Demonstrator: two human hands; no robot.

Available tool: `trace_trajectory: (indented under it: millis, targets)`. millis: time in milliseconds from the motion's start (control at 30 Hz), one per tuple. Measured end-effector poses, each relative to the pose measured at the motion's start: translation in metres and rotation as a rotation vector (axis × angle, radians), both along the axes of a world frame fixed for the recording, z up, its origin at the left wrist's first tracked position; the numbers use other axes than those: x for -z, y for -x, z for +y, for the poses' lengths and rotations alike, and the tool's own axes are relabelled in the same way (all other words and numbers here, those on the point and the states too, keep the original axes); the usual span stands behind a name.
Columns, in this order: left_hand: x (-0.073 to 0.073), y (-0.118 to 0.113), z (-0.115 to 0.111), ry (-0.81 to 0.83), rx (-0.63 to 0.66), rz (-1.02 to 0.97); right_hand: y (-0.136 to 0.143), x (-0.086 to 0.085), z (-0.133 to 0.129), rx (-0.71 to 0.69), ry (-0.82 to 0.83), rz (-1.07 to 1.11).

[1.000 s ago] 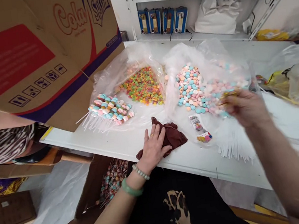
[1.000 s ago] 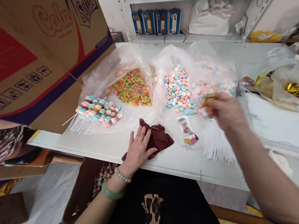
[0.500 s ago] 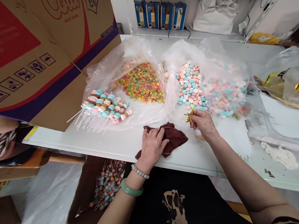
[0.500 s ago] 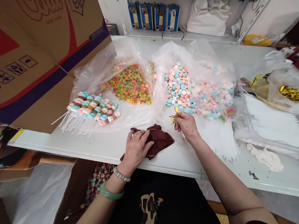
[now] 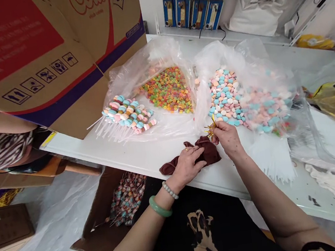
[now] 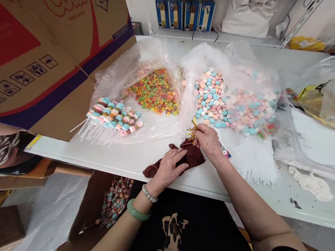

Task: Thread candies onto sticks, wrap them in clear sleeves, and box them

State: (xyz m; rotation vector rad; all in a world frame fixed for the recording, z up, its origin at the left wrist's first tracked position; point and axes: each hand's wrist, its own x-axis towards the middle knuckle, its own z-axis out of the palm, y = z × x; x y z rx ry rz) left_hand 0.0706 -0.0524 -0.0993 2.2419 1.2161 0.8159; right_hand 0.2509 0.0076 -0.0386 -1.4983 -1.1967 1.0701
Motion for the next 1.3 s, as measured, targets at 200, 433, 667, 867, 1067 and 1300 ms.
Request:
trace_trajectory:
  millis: [200,433,667,867,1067,1300]
  targets:
    - [-0.003,0.019,0.001,0.007,-0.328,-0.153,-0.030,0.014,0.008,0.212,0.010,-0.285]
    - [-0.022,0.019,-0.006,0.051,-0.368,-0.318,-0.047,0.030,0.018,0.071,0.024,-0.422]
    - [-0.033,0.012,-0.009,0.023,-0.328,-0.312,-0.049,0.026,0.018,0.180,-0.091,-0.246]
    - [-0.040,0.010,-0.008,0.021,-0.305,-0.293,-0.051,0.024,0.026,0.114,-0.164,-0.348]
    - [-0.046,0.009,-0.007,0.101,-0.306,-0.345,-0.058,0.015,0.025,0.244,-0.070,-0.011]
    - [-0.046,0.004,-0.007,0.144,-0.282,-0.376,-0.051,0.023,0.003,-0.040,0.086,-1.036]
